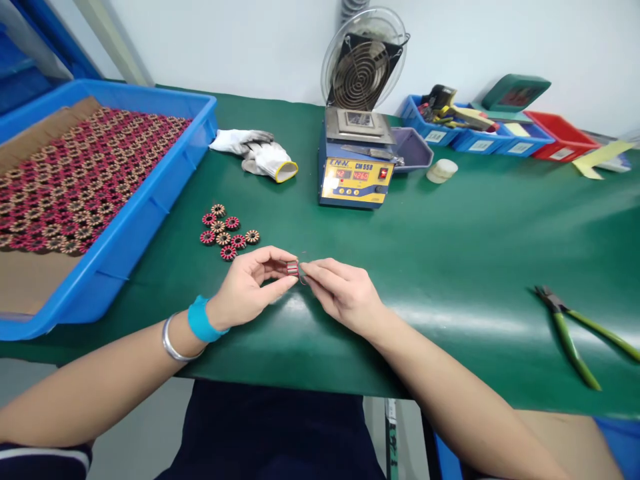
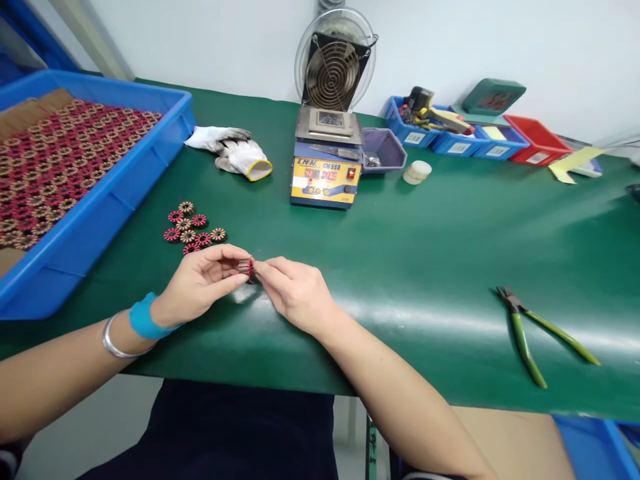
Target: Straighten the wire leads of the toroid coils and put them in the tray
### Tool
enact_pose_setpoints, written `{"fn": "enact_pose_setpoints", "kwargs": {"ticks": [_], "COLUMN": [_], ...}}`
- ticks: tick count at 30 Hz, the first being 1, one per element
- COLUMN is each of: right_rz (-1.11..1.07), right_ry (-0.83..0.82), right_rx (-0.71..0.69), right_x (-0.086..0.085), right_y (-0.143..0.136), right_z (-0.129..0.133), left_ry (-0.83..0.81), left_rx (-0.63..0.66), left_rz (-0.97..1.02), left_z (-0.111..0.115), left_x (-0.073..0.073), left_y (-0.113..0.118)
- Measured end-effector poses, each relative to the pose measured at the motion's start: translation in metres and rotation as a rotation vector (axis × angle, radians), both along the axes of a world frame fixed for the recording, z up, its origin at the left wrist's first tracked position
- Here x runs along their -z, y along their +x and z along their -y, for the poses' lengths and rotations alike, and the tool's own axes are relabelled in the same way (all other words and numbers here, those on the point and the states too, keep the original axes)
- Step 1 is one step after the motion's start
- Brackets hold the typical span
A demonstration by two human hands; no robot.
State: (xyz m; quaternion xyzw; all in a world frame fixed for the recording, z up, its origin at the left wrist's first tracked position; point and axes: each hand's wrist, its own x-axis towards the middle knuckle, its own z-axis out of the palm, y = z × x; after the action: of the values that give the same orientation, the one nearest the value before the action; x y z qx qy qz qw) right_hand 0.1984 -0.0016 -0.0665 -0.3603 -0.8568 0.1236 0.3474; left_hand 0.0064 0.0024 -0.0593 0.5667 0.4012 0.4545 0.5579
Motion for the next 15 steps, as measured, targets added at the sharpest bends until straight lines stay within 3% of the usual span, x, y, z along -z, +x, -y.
{"fn": "enact_pose_setpoints", "kwargs": {"ticks": [8,15], "right_rz": [0.137,0.260], "right_ry": [0.130,0.201], "right_rx": [0.058,0.058], "right_x": [-0.002,-0.005], "right_y": [-0.001,-0.003], "right_z": [0.005,0.011], "left_ry": [-0.101,-0.002], "left_rx": [0.024,0.090], "left_rz": [0.056,-0.119], "left_z": [0.001,0.002], "left_x": [0.001,-0.001], "left_y": [0.001,0.000]}}
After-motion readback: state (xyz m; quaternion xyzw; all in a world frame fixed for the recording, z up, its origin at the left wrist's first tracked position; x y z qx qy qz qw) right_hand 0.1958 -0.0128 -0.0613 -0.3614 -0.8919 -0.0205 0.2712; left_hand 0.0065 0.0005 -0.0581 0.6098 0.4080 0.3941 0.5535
